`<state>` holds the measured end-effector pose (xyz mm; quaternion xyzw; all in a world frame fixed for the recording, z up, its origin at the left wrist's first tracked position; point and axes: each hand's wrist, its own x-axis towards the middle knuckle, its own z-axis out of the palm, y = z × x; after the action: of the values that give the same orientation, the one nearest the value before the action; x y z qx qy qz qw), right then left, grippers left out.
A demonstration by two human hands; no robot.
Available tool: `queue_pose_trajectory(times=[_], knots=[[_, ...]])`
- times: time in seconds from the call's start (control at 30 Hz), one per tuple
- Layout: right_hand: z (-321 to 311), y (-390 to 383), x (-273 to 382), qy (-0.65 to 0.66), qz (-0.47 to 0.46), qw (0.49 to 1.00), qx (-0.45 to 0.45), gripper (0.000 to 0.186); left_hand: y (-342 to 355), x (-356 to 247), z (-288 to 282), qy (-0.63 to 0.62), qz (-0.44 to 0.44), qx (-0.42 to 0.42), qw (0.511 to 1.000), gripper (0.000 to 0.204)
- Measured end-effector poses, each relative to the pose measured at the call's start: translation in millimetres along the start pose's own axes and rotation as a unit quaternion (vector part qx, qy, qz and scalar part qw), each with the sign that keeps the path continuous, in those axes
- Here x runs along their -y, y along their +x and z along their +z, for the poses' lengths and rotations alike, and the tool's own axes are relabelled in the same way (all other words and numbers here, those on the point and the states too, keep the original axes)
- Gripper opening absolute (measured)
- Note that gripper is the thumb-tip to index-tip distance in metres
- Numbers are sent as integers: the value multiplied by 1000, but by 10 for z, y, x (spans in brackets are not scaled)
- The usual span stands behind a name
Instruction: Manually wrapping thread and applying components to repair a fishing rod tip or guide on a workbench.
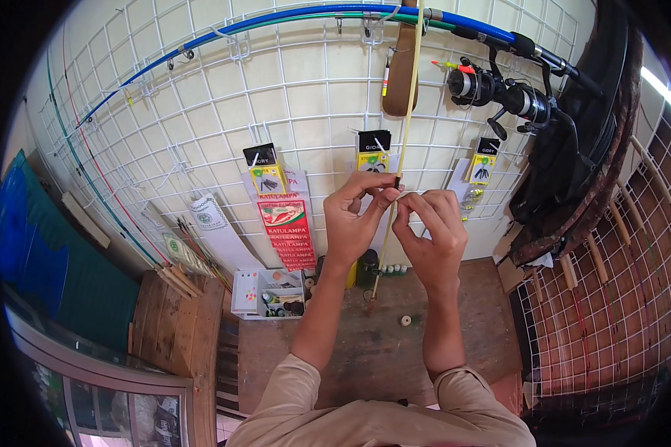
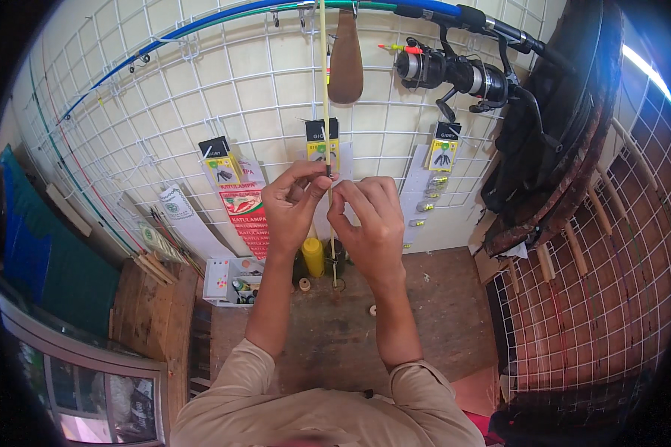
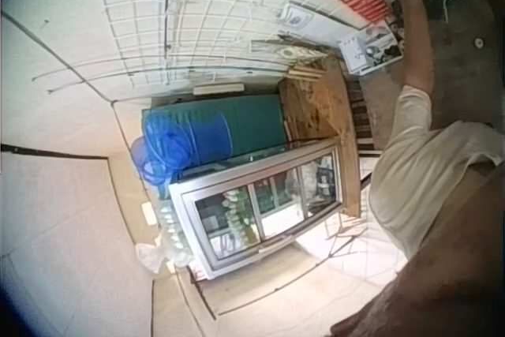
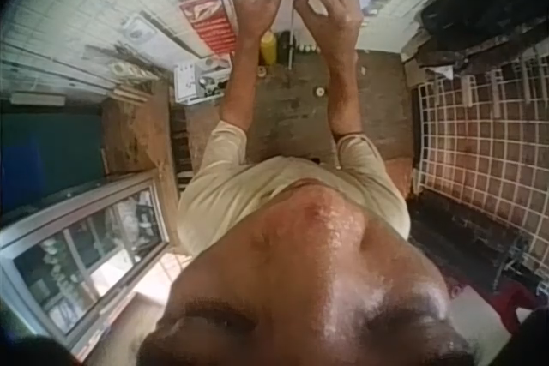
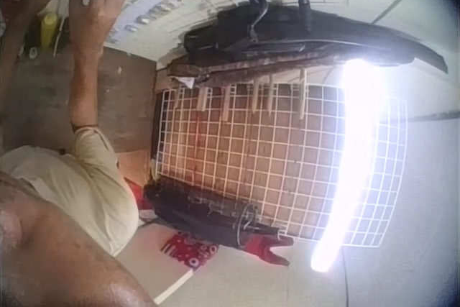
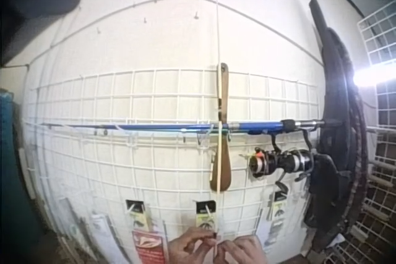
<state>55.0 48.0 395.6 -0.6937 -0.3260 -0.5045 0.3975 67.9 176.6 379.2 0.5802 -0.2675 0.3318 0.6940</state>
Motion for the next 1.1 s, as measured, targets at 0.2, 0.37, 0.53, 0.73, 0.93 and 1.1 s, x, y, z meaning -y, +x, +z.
queue_pose_trajectory(times=[0.2,0.37,0.53,0.73,0.93,1.1], knots=[[-88,25,59,3,18,999,30,28,-10,30,-10,-11,12,9,1000,17],[-128,57,51,-8,11,1000,26,28,-11,3,16,3,23,17,1000,17],[-132,58,51,-14,7,1000,26,29,-2,2,18,7,36,24,999,16],[-150,66,80,-18,9,999,36,29,0,-21,12,20,47,22,998,16],[-152,66,85,-20,9,999,37,29,-10,-20,11,14,44,21,999,17],[-133,71,87,-19,5,999,31,28,-9,-14,-1,23,47,26,998,17]])
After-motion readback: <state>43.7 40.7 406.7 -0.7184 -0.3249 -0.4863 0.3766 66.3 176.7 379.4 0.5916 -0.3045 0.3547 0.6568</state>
